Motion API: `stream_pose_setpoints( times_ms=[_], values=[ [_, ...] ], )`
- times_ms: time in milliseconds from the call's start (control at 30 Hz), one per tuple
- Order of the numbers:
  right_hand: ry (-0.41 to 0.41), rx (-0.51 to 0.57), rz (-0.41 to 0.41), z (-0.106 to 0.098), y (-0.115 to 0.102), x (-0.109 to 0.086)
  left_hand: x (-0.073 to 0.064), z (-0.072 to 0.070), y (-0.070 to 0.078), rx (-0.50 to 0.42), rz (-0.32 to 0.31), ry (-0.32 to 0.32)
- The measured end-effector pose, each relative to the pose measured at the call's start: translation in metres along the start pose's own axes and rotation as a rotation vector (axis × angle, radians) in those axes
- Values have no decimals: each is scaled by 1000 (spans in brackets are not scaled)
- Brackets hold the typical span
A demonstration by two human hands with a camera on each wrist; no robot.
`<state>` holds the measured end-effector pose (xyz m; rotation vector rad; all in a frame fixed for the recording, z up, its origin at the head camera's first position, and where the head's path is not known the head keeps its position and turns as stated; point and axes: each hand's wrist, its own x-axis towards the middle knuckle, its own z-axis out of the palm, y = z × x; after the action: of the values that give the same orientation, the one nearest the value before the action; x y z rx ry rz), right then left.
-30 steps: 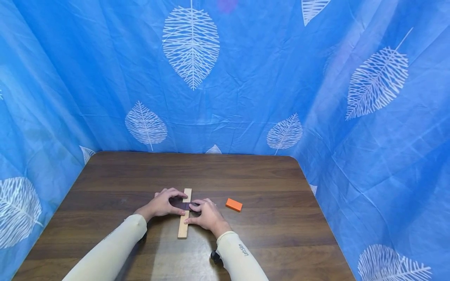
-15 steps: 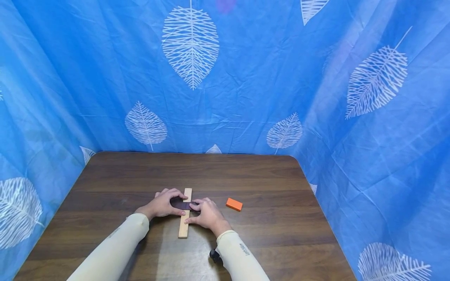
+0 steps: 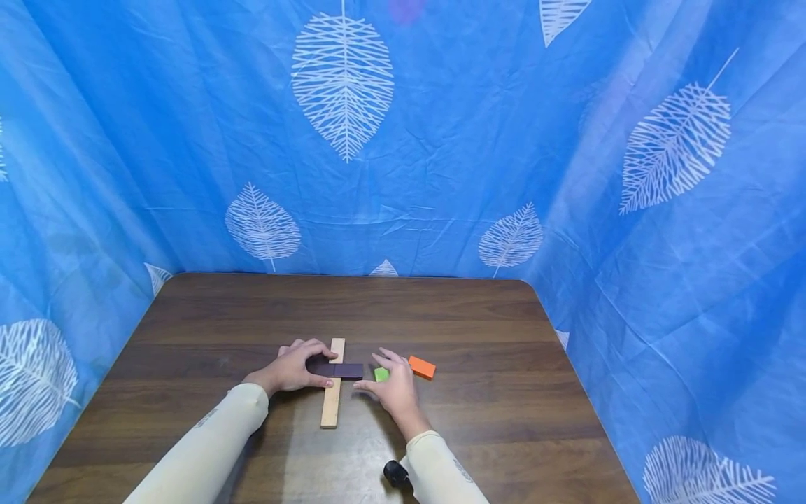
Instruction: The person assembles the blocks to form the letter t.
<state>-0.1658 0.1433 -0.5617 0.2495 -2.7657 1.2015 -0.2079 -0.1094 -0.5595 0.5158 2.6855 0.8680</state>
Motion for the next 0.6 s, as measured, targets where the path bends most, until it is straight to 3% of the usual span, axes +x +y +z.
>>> stream_pose_setpoints(
  times_ms=[167, 333, 600],
  values=[
    [87, 33, 9, -4, 10, -3, -1, 0, 1, -2, -18, 4],
    [103, 59, 65, -4, 12, -6, -4, 0, 2, -9, -20, 13],
    [181, 5, 143, 2, 12, -12, -5, -1, 6, 1, -23, 8]
  ],
)
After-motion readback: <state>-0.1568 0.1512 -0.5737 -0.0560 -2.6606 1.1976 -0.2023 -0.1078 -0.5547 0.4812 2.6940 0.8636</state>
